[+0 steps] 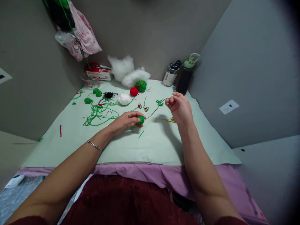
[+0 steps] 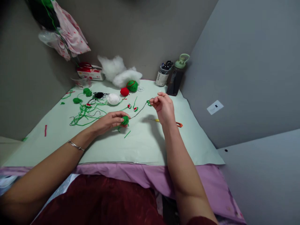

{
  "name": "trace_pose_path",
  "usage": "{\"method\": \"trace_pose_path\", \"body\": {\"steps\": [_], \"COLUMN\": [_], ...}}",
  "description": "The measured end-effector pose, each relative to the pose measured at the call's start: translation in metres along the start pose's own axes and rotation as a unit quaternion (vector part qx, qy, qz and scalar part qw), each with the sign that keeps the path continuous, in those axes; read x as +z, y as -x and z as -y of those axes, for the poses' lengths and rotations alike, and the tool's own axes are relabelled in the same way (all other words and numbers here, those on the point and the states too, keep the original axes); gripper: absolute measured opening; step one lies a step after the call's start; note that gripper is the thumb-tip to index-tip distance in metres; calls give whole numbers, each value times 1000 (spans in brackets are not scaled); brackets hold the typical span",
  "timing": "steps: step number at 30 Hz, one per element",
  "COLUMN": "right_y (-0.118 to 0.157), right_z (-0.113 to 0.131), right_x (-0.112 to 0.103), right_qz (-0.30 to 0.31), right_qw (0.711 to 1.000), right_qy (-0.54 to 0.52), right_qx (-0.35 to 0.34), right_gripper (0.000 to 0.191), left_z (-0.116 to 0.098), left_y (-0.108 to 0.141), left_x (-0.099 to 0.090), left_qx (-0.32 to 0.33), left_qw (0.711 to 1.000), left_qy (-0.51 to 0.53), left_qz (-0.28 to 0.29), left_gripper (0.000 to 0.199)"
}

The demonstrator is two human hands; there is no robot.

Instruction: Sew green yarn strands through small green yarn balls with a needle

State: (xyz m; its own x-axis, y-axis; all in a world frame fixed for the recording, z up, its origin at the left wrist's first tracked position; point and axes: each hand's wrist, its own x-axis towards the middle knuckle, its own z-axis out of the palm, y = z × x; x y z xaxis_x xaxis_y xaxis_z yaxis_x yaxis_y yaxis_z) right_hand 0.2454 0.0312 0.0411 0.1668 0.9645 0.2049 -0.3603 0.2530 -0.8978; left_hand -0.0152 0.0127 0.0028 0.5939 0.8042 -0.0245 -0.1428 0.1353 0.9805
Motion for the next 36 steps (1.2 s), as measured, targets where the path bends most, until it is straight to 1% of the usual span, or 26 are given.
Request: {"method": "trace_pose_path", "body": {"steps": [4, 6, 8, 11, 15, 18, 23, 26, 32, 34, 36], "right_y": [19, 27, 32, 38, 41, 41, 40, 40, 41, 41, 40], "right_z": [2, 2, 1, -1, -7, -10, -12, -11, -13, -13, -12], "right_x": [22, 29, 33, 36, 36, 35, 36, 36, 35, 35, 34], "right_qz": [86, 121, 150, 193, 225, 232, 237, 242, 259, 270, 277], "right_qw": [989, 973, 946, 895, 846, 823, 796, 787, 769, 773, 794], "right_qy": [118, 185, 259, 349, 421, 450, 480, 486, 510, 508, 486], "right_qx": [-26, -66, -126, -203, -239, -257, -283, -293, -286, -268, -239], "right_gripper": [27, 24, 17, 9, 12, 13, 14, 14, 15, 15, 14], "left_z": [-3, -4, -5, -5, -5, -5, -5, -5, -1, 0, 0], "left_y": [0, -1, -1, -2, -2, -2, -2, -3, -2, -2, -2], "left_x": [-2, -2, -2, -2, -3, -4, -4, -3, -2, -2, -3], "left_qx": [22, 35, 42, 45, 57, 61, 61, 61, 88, 88, 83], "left_qw": [999, 998, 997, 995, 993, 993, 993, 993, 989, 988, 990], "left_qy": [23, 33, 39, 42, 41, 41, 32, 25, -43, -52, -43], "left_qz": [-25, -41, -55, -77, -93, -93, -98, -100, -115, -113, -105], "left_gripper": [29, 28, 24, 24, 26, 26, 26, 27, 31, 31, 32]}}
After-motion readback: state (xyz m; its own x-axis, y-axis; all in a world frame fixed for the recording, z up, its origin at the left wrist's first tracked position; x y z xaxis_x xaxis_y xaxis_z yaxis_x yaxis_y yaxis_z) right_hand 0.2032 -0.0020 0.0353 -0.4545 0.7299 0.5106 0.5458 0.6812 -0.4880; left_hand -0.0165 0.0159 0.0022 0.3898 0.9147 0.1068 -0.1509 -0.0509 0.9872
